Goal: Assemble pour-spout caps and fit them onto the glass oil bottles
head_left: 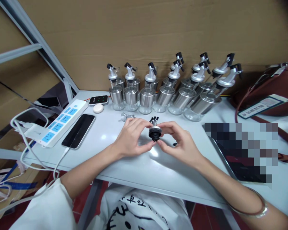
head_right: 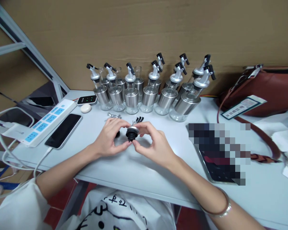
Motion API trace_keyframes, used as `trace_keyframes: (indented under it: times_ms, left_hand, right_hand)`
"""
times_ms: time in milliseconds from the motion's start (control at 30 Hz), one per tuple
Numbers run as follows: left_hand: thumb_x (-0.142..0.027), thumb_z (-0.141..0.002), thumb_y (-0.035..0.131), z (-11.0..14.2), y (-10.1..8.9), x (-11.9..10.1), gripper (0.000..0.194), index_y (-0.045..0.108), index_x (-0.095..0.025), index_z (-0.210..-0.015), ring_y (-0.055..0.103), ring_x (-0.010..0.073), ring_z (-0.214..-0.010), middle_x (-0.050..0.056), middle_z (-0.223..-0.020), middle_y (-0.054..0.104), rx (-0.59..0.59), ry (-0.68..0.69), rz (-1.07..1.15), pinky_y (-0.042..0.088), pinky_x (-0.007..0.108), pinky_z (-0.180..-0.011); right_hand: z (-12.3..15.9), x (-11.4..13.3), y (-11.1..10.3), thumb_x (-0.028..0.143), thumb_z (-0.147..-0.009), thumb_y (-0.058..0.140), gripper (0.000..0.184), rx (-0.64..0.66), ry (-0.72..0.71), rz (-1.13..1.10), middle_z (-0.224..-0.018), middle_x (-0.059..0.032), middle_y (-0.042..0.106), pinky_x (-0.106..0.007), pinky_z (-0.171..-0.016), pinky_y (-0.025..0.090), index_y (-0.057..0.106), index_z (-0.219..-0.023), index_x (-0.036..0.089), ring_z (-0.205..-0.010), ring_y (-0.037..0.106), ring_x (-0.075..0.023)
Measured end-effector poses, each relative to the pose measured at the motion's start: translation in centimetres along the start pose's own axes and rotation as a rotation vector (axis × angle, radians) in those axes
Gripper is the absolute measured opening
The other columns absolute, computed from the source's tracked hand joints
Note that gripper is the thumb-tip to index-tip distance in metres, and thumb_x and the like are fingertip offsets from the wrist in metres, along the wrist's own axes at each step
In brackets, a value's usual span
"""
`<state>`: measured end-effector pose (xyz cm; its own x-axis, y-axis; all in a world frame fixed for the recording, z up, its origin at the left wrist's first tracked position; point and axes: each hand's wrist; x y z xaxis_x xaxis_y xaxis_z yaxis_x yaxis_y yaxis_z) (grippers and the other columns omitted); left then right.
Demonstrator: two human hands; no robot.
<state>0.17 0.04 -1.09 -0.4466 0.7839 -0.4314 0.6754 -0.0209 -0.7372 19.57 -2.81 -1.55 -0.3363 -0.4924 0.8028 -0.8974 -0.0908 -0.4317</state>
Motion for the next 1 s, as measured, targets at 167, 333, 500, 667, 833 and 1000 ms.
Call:
trace_keyframes:
  times_ms: [167, 333, 500, 667, 833, 1000]
  left_hand:
    - [-0.038, -0.078, 0.053, 0.0, -0.2, 0.1, 0.029, 0.050, -0.017, -0.098, 0.055, 0.0203, -0.085, 0.005, -0.092, 0.062, 0.054, -0.005, -0.009, 0.034, 0.038, -0.083]
    - [-0.035, -0.076, 0.051, 0.1, 0.0, 0.3, 0.028, 0.051, -0.016, -0.097, 0.055, 0.0195, -0.080, 0.004, -0.087, 0.060, 0.073, 0.006, -0.051, 0.034, 0.038, -0.083]
    - [-0.034, -0.077, 0.049, 0.0, 0.1, 0.3, 0.024, 0.051, -0.017, -0.093, 0.055, 0.0185, -0.078, 0.003, -0.082, 0.059, 0.072, 0.020, -0.083, 0.033, 0.038, -0.084]
    - [-0.035, -0.076, 0.048, 0.0, 0.1, 0.2, 0.024, 0.051, -0.016, -0.092, 0.055, 0.0188, -0.078, 0.003, -0.082, 0.060, 0.095, 0.022, -0.099, 0.032, 0.039, -0.087]
    - [-0.036, -0.074, 0.049, 0.0, 0.1, 0.0, 0.024, 0.050, -0.016, -0.088, 0.055, 0.0202, -0.080, 0.004, -0.082, 0.061, 0.145, 0.008, -0.131, 0.031, 0.040, -0.087]
    - [-0.034, -0.074, 0.047, 0.0, 0.0, -0.2, 0.018, 0.047, -0.018, -0.084, 0.054, 0.0193, -0.078, 0.003, -0.080, 0.061, 0.143, 0.045, -0.128, 0.032, 0.039, -0.085]
  right_hand:
    - [0.0, 0.2, 0.1, 0.019, -0.076, 0.062, 0.032, 0.014, 0.002, -0.026, -0.093, -0.0047, 0.066, -0.029, -0.072, 0.052, 0.052, -0.106, 0.020, -0.077, 0.063, -0.0161]
    - [0.1, -0.1, 0.1, 0.019, -0.075, 0.061, 0.034, 0.037, 0.007, 0.003, -0.096, -0.0058, 0.065, -0.032, -0.075, 0.051, 0.052, -0.108, 0.020, -0.081, 0.063, -0.0180]
    - [0.2, 0.2, -0.1, 0.017, -0.073, 0.059, 0.037, 0.050, 0.009, 0.013, -0.093, -0.0055, 0.066, -0.030, -0.073, 0.051, 0.051, -0.109, 0.019, -0.081, 0.063, -0.0180]
    - [0.0, 0.5, 0.1, 0.015, -0.071, 0.058, 0.033, 0.047, -0.003, 0.020, -0.088, -0.0043, 0.067, -0.027, -0.065, 0.050, 0.052, -0.103, 0.018, -0.072, 0.061, -0.0154]
    - [-0.1, 0.7, 0.1, 0.015, -0.069, 0.056, 0.030, 0.088, 0.026, 0.018, -0.084, -0.0035, 0.068, -0.026, -0.062, 0.049, 0.052, -0.098, 0.019, -0.071, 0.063, -0.0161]
    - [-0.1, 1.1, 0.0, 0.017, -0.067, 0.056, 0.022, 0.087, 0.029, 0.061, -0.079, -0.0021, 0.067, -0.025, -0.059, 0.047, 0.050, -0.089, 0.020, -0.065, 0.060, -0.0145]
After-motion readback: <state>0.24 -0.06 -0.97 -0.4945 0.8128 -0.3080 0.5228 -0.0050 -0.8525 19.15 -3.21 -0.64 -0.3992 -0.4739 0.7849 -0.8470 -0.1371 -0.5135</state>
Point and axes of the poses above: each hand's wrist, its own z-axis away from the middle knuckle, its own y-axis out of the palm, x = y × z
